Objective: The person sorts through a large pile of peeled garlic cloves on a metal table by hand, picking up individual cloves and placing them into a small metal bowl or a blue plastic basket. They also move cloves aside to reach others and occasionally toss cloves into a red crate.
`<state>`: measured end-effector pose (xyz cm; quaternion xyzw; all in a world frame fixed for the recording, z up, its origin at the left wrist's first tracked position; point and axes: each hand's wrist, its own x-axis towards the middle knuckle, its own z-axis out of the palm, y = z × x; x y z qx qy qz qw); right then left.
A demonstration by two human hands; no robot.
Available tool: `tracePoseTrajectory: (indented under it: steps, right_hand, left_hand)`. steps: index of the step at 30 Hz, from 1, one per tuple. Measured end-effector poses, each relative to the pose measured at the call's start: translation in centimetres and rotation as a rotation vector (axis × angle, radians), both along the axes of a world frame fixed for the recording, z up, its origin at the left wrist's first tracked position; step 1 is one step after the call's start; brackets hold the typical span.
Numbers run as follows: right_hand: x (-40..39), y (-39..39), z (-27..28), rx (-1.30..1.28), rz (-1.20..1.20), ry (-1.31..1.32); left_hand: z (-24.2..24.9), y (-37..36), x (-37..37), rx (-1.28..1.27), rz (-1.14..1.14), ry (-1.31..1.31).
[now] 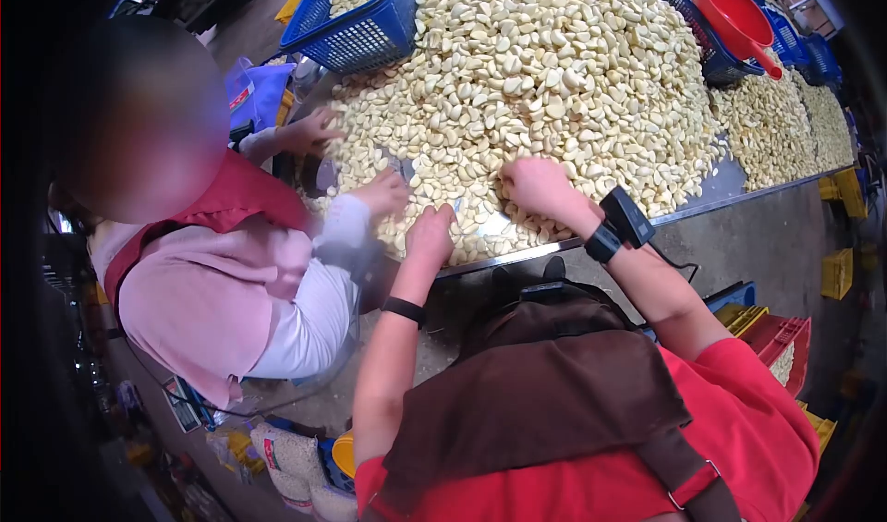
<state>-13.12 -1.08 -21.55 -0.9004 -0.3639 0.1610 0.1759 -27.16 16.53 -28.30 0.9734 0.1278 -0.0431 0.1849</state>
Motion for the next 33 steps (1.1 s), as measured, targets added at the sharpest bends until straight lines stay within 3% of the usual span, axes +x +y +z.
tracePoseTrajectory:
  steps: [2, 4, 7, 12, 14, 15, 18, 24, 28, 30, 31, 33]
  right_hand:
    - [-1.6, -0.1, -1.1, -0.143, 0.112, 0.054]
    - [-2.9, -0.1, -3.4, -0.216, 0.21, -0.054]
    - [-3.5, 0.2, -4.2, -0.133, 0.21, -0.053]
    - [-3.5, 2.6, -5.5, 0.081, 0.293, -0.139]
    - [-3.6, 3.6, -6.4, 0.119, 0.306, -0.157]
    - [-3.7, 3.9, -6.4, 0.131, 0.309, -0.203]
    - [-3.8, 3.9, -6.2, 0.134, 0.337, -0.243]
    - [-3.3, 2.8, -5.5, 0.068, 0.472, -0.265]
    - [-3.2, 3.5, -5.5, 0.011, 0.442, -0.215]
    - [-2.3, 4.1, -4.7, -0.016, 0.154, 0.051]
    - [-1.9, 4.1, -4.7, 0.104, 0.032, 0.14]
    - [-1.3, 4.0, -4.2, 0.192, 0.029, 0.075]
  left_hand:
    - [-0.4, 0.2, 0.1, 0.0, 0.013, -0.007]
    - [-0.6, 0.8, 0.5, -0.091, 0.094, 0.001]
    - [1.1, 1.5, 0.4, -0.161, 0.247, 0.217]
    - [2.3, 1.9, -0.9, -0.134, 0.264, 0.06]
    - [3.7, 1.8, -1.6, 0.041, 0.022, 0.306]
    - [6.4, 1.0, -2.0, 0.116, 0.023, 0.388]
    - [4.0, 2.7, -3.2, 0.011, 0.21, 0.437]
    - [2.1, 1.3, -2.4, 0.074, 0.263, 0.012]
    - [0.1, 1.8, 0.2, 0.127, 0.113, -0.074]
    - [0.2, 1.4, 1.1, 0.159, 0.095, 0.197]
    - [0.2, 1.0, 1.3, 0.154, 0.101, 0.196]
    - [0.4, 0.4, 1.7, 0.254, 0.103, 0.235]
